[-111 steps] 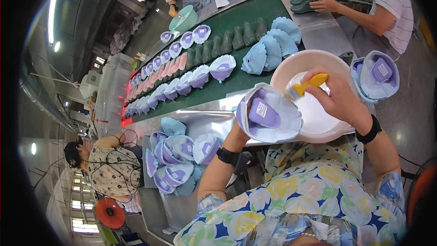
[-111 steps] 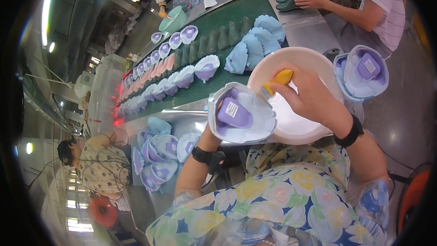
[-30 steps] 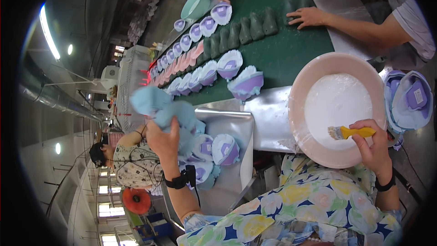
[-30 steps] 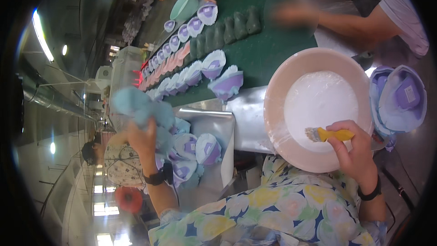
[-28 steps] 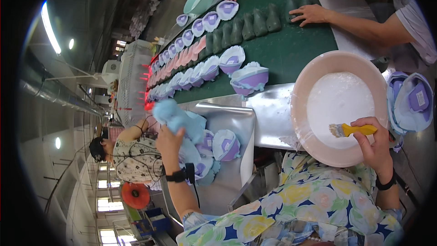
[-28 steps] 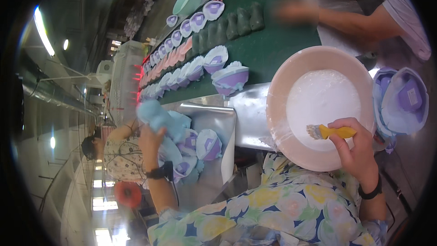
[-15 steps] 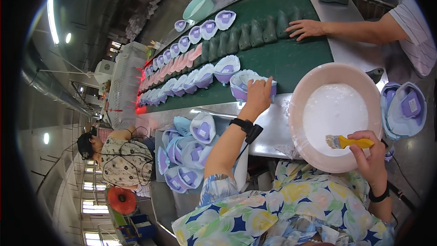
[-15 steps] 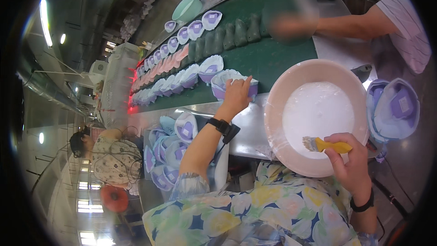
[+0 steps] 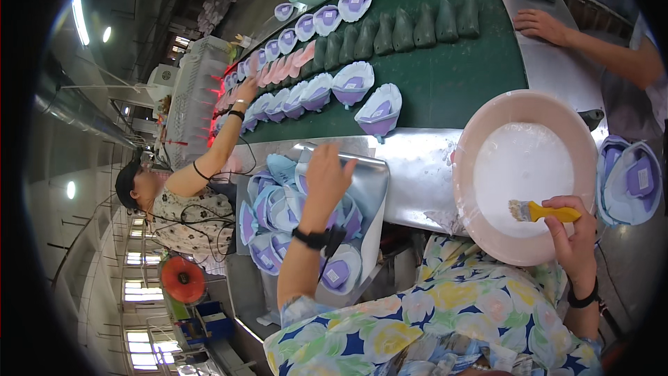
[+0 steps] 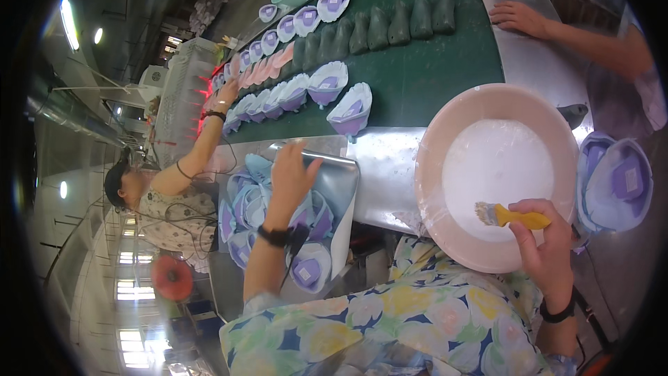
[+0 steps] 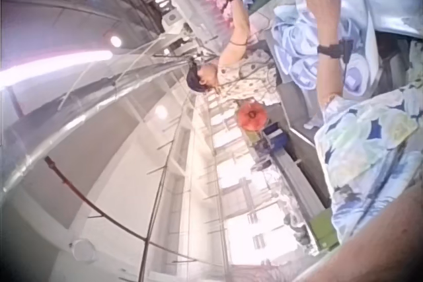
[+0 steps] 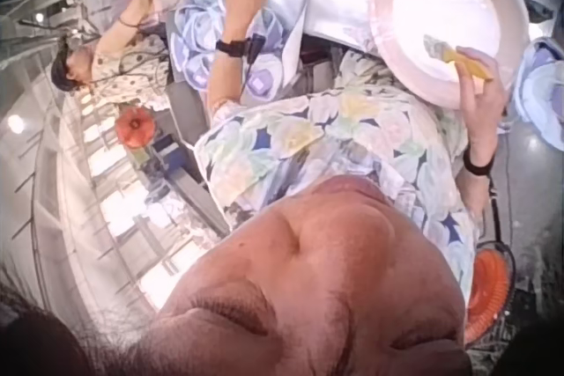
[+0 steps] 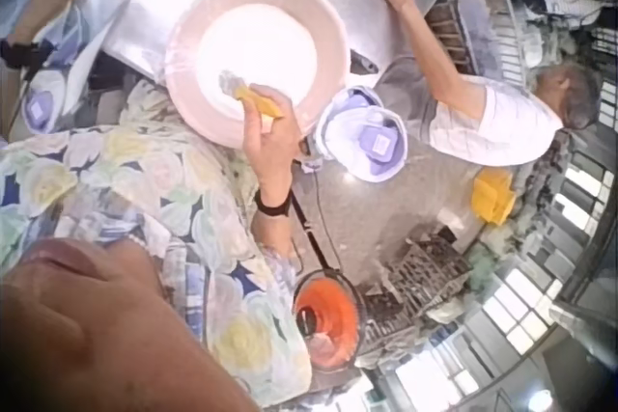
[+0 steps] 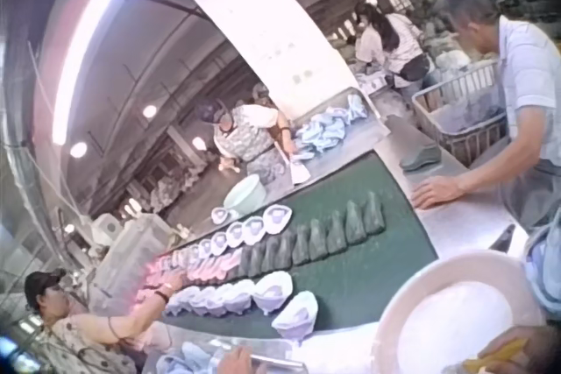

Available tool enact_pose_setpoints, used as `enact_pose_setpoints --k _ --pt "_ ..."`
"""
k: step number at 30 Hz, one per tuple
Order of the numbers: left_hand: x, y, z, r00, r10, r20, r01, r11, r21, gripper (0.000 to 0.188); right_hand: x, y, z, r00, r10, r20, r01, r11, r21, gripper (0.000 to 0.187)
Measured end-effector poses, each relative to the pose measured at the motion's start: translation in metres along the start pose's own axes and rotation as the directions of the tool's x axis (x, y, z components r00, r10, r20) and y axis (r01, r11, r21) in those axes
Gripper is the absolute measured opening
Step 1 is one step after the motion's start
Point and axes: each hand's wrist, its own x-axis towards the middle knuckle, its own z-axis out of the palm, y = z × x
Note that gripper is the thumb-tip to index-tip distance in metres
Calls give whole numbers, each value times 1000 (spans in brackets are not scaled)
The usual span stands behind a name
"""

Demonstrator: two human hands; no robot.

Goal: Applying adhesive to the inner edges of shoe uppers using a brush.

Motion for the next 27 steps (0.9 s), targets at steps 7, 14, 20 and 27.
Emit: enact_pose_setpoints --k 7,14,20,27 --pt "87 5 184 927 -370 61 357 822 -444 43 -8 -8 -3 997 40 -62 -43 998 -56 19" --pt "137 20 153 952 -285 110 304 854 -421 25 -7 -8 -1 998 19 -57 -25 994 -102 18" --pt "49 -41 12 937 -179 -299 78 944 -321 18 -3 -8 4 999 26 43 -22 996 -87 17" --pt "-89 -140 22 708 -587 392 638 296 -711 46 -3 -20 11 991 -31 131 41 996 -77 18"
